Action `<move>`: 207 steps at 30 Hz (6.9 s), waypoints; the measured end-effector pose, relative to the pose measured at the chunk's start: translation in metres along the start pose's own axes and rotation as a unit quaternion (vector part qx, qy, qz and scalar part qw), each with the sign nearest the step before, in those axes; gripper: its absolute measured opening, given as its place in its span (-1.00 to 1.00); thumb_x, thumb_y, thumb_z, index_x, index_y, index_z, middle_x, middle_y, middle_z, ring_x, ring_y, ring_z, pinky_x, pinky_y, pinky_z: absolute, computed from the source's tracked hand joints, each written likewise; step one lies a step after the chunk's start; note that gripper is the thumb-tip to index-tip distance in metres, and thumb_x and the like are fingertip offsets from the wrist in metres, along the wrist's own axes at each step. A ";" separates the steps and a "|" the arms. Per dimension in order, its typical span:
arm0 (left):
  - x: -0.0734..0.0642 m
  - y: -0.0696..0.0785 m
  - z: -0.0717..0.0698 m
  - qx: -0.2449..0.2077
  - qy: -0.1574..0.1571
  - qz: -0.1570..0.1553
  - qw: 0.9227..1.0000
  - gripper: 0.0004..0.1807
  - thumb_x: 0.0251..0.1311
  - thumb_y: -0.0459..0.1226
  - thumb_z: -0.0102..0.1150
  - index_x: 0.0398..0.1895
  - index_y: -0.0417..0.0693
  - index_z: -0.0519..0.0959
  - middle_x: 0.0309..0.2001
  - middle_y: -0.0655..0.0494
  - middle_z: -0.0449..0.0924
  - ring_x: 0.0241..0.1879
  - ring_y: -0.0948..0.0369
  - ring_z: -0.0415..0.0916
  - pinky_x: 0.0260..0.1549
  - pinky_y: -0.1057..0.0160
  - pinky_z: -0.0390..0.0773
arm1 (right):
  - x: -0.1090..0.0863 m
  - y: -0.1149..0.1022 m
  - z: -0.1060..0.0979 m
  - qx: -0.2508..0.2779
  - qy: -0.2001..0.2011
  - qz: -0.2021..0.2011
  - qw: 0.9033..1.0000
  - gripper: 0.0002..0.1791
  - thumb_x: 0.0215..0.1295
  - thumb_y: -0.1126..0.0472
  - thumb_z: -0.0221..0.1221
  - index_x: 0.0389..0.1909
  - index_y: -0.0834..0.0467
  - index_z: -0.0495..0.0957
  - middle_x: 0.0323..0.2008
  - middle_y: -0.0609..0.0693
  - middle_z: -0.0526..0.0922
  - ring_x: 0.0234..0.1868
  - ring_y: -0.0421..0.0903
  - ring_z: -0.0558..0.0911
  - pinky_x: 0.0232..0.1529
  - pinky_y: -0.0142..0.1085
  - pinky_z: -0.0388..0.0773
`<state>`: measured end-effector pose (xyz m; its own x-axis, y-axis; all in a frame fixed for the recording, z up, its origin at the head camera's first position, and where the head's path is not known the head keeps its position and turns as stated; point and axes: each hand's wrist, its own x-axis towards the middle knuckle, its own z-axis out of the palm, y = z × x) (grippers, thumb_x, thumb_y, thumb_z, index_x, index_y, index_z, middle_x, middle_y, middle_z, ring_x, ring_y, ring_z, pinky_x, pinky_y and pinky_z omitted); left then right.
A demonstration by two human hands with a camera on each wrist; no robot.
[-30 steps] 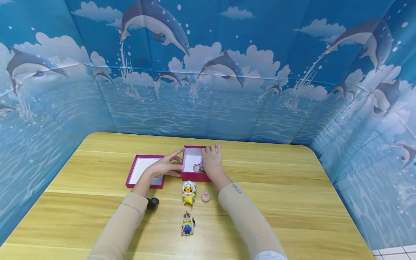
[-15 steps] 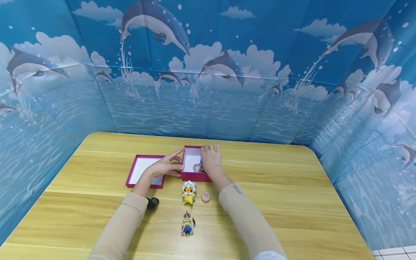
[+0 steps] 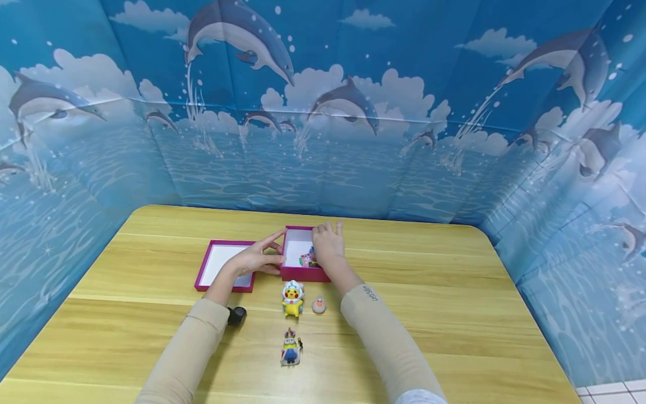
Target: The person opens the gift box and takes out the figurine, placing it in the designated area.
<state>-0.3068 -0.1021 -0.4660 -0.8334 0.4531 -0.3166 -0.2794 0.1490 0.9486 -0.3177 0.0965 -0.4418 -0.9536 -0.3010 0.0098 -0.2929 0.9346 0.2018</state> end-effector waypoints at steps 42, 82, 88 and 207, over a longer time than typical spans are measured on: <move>-0.003 0.001 0.001 0.003 -0.010 0.008 1.000 -0.18 0.18 -0.38 0.13 0.40 0.38 0.00 -0.01 -0.06 0.21 -0.26 0.13 0.47 -0.17 0.08 0.59 | 0.001 0.004 0.003 -0.023 -0.012 -0.019 0.999 -0.61 0.30 0.05 0.04 0.11 0.07 0.48 0.04 0.00 0.51 0.16 0.02 0.26 0.32 0.12 -0.09; -0.004 0.000 -0.001 -0.002 -0.011 0.009 1.000 -0.18 0.19 -0.38 0.11 0.40 0.38 -0.01 -0.02 -0.05 0.20 -0.27 0.13 0.45 -0.16 0.07 0.59 | -0.010 0.001 -0.026 0.007 0.057 -0.029 0.998 -0.56 0.26 0.05 0.11 0.10 0.16 0.38 -0.01 0.06 0.38 0.06 0.02 0.27 0.19 0.02 0.10; -0.004 0.002 0.000 -0.002 -0.010 0.007 1.000 -0.18 0.19 -0.38 0.11 0.41 0.38 -0.02 -0.01 -0.05 0.19 -0.28 0.14 0.45 -0.16 0.08 0.59 | -0.019 0.003 -0.037 0.024 0.072 -0.022 0.997 -0.58 0.25 0.06 0.13 0.07 0.17 0.39 -0.06 0.07 0.39 0.01 0.02 0.29 0.15 0.02 0.13; -0.004 -0.001 0.002 0.007 -0.009 0.007 1.000 -0.18 0.19 -0.38 0.12 0.40 0.38 -0.01 0.00 -0.07 0.20 -0.25 0.12 0.46 -0.18 0.09 0.59 | -0.188 -0.013 0.001 0.174 -0.081 -0.154 0.969 -0.50 0.22 -0.02 0.07 0.13 0.14 0.41 -0.06 0.02 0.46 -0.02 0.01 0.41 0.08 0.05 0.25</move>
<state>-0.3022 -0.1028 -0.4654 -0.8280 0.4716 -0.3032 -0.2610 0.1544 0.9529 -0.1348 0.1408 -0.4474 -0.8072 -0.5688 -0.1577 -0.5448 0.8208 -0.1719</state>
